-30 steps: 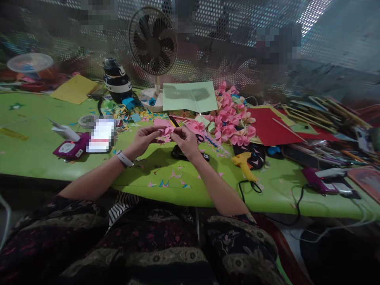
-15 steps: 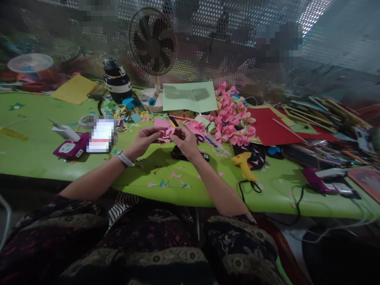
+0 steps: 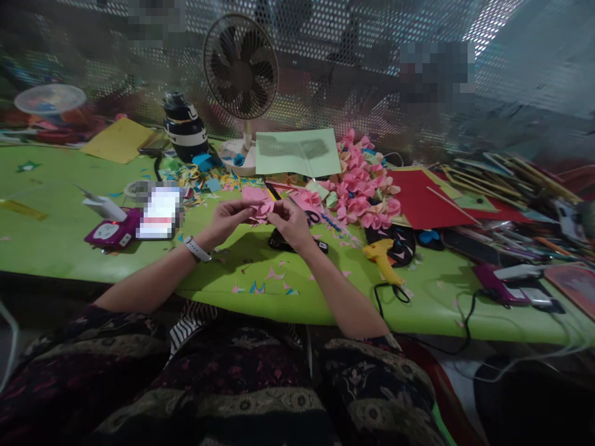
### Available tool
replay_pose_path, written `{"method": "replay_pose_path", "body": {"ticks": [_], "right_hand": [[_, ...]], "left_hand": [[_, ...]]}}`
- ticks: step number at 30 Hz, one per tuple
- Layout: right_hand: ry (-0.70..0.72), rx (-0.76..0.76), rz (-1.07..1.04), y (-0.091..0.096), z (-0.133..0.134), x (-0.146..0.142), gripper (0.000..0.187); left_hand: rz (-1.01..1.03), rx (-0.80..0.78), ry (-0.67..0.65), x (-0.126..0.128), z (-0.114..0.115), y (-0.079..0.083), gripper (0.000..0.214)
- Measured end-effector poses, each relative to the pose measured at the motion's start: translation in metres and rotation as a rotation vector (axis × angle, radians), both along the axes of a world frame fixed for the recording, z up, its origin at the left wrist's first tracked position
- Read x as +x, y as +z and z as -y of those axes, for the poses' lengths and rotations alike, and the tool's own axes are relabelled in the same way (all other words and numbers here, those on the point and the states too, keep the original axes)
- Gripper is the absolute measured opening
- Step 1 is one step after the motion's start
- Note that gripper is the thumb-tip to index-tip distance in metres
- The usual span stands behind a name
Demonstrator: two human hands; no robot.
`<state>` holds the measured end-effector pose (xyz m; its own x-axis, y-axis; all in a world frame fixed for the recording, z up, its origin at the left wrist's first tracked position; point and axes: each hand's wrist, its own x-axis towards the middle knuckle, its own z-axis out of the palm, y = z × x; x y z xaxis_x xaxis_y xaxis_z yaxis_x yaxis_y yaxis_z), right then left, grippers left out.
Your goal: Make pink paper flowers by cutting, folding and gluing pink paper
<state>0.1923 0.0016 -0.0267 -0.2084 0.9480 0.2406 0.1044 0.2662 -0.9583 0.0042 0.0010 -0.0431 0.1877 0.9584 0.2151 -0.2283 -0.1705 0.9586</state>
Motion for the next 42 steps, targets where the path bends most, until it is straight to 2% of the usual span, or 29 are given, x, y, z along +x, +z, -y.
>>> {"method": "replay_pose_path", "body": {"ticks": [9, 14, 17, 24, 28, 33, 42], "right_hand": [[-0.013, 0.014, 0.033, 0.000, 0.000, -0.001, 0.024], [-0.060, 0.051, 0.073, -0.003, 0.003, -0.003, 0.033], [-0.073, 0.087, 0.074, -0.003, 0.005, -0.004, 0.039], [-0.057, 0.125, 0.067, -0.002, 0.005, -0.004, 0.036], [-0.079, 0.227, 0.067, -0.001, 0.006, -0.003, 0.026], [-0.097, 0.370, 0.175, 0.002, 0.009, -0.003, 0.013], [-0.083, 0.522, 0.275, 0.003, 0.009, -0.002, 0.010]], "left_hand": [[-0.043, 0.050, 0.002, 0.002, 0.002, 0.001, 0.035], [-0.053, 0.059, -0.001, 0.003, 0.005, 0.004, 0.032], [-0.019, -0.002, 0.010, 0.003, 0.005, 0.006, 0.032], [0.106, -0.175, -0.011, 0.001, 0.001, 0.004, 0.035], [0.141, -0.197, -0.011, 0.001, 0.001, 0.005, 0.033], [0.150, -0.198, -0.017, 0.001, 0.001, 0.007, 0.033], [0.131, -0.169, -0.006, -0.001, -0.001, 0.004, 0.030]]}}
